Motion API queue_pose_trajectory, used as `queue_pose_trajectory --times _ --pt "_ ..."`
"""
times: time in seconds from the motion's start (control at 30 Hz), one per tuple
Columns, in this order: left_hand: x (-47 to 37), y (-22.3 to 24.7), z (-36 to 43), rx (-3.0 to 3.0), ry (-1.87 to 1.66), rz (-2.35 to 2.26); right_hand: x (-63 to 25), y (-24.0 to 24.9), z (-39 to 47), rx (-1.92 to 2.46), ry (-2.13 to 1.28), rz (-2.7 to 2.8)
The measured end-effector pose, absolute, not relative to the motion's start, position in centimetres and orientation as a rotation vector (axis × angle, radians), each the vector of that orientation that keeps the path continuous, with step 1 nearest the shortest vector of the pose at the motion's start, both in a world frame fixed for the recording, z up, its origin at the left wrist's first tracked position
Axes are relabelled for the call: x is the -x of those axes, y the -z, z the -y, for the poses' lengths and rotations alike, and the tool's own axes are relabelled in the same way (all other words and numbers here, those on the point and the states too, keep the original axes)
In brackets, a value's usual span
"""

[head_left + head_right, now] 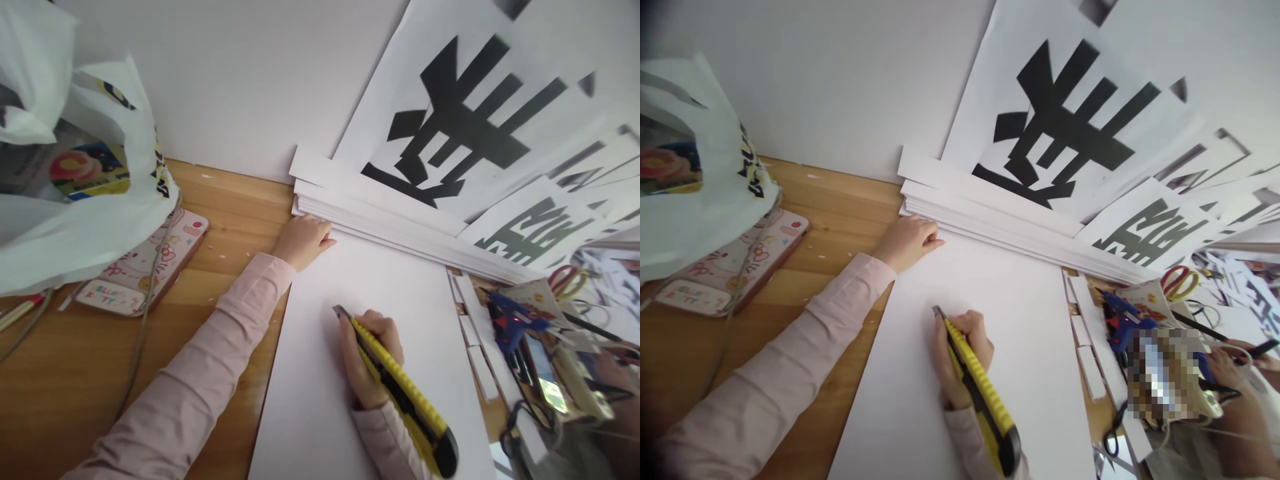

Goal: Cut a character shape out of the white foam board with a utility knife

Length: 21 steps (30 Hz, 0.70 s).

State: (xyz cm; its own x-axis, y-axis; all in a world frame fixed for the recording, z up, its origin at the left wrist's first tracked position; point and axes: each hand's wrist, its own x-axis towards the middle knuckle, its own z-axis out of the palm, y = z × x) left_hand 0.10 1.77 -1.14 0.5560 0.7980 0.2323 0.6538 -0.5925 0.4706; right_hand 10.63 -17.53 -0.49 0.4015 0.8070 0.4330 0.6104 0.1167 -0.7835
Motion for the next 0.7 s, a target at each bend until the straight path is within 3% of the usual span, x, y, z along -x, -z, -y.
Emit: queue_pose_trajectory --times 0.23,0.43,0.7 --pt "-0.1 0.6 -1.3 -2.389 -0.505 -1.401 -12.9 1.0 11.9 1.678 -0.375 1.238" --pt "-0.2 0.7 -1.2 -2.368 -0.498 -1.438 -13.2 1.6 11.9 1.717 -0.532 1.183" --pt "-0.2 0.7 -1.3 -2.399 -0.507 -1.453 -12.9 1.1 12.0 1.728 -0.494 1.191"
